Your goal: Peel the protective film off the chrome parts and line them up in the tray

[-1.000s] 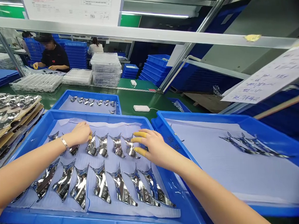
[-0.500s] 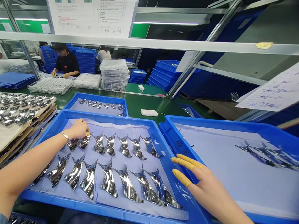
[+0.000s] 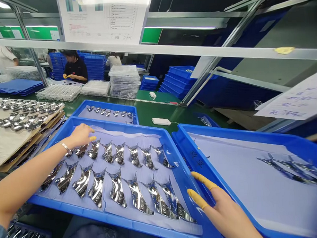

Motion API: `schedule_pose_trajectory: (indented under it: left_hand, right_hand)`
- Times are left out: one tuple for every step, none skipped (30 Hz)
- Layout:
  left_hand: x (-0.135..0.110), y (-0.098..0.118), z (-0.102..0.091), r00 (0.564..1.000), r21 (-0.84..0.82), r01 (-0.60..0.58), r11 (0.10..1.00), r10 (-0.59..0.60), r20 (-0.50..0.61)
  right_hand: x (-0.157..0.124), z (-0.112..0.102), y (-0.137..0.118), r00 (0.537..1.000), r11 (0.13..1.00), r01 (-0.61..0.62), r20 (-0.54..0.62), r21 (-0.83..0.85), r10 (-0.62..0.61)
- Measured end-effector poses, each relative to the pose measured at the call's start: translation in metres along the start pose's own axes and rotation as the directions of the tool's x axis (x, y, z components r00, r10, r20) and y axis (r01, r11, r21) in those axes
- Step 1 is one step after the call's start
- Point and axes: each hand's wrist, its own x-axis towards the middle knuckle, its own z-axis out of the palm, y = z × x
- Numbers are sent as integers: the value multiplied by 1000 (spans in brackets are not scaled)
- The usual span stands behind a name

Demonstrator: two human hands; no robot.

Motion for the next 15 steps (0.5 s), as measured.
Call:
schedule_pose_trajectory:
  left_hand:
    - [-7, -8, -8, 999, -10, 47, 999, -47, -25]
    - [-16, -18, -15, 993, -20, 105, 994, -106, -45]
    - [-25, -28, -22, 983, -33, 173, 984, -175, -55]
    - [-36, -39, -27, 967, -46, 249, 967, -251, -51]
    - [-48, -49, -31, 944, -63, 326, 943, -328, -31]
    - [-60, -58, -32, 918, -84, 396, 914, -397, 4]
    - [-73, -66, -31, 890, -111, 456, 883, -453, 49]
    - [-85, -72, -29, 865, -147, 502, 852, -492, 100]
    - [-96, -76, -24, 843, -195, 537, 821, -515, 154]
    - [-107, -80, -18, 826, -252, 563, 787, -525, 205]
    - [-116, -82, -12, 812, -317, 583, 748, -527, 249]
    - [-125, -83, -5, 800, -385, 600, 702, -526, 287]
    - [-132, -83, 1, 790, -450, 612, 650, -525, 317]
    - [-137, -84, 5, 781, -509, 622, 596, -522, 342]
    - [-141, -84, 9, 773, -558, 627, 544, -520, 363]
  right_hand:
    - [-1, 1, 1, 998, 998, -54, 14, 37, 54]
    - [-1, 2, 1, 994, 991, -109, 41, 84, 106]
    - [-2, 4, 2, 986, 977, -159, 75, 140, 150]
    - [-2, 5, 2, 977, 958, -203, 110, 205, 183]
    - [-3, 5, 3, 968, 933, -239, 141, 270, 208]
    - [-3, 6, 3, 960, 907, -268, 165, 326, 224]
    - [-3, 6, 3, 953, 884, -292, 188, 366, 237]
    - [-4, 6, 2, 945, 867, -315, 212, 387, 249]
    - [-4, 5, 1, 936, 855, -338, 233, 393, 263]
    - [-5, 4, -1, 927, 849, -358, 258, 389, 273]
    - [-7, 4, -3, 919, 843, -374, 279, 386, 280]
    - [-9, 3, -6, 913, 837, -385, 293, 389, 283]
    - [-12, 3, -9, 910, 829, -391, 302, 399, 283]
    - [-16, 3, -12, 909, 821, -393, 308, 415, 279]
    - [-19, 4, -16, 909, 811, -394, 316, 433, 273]
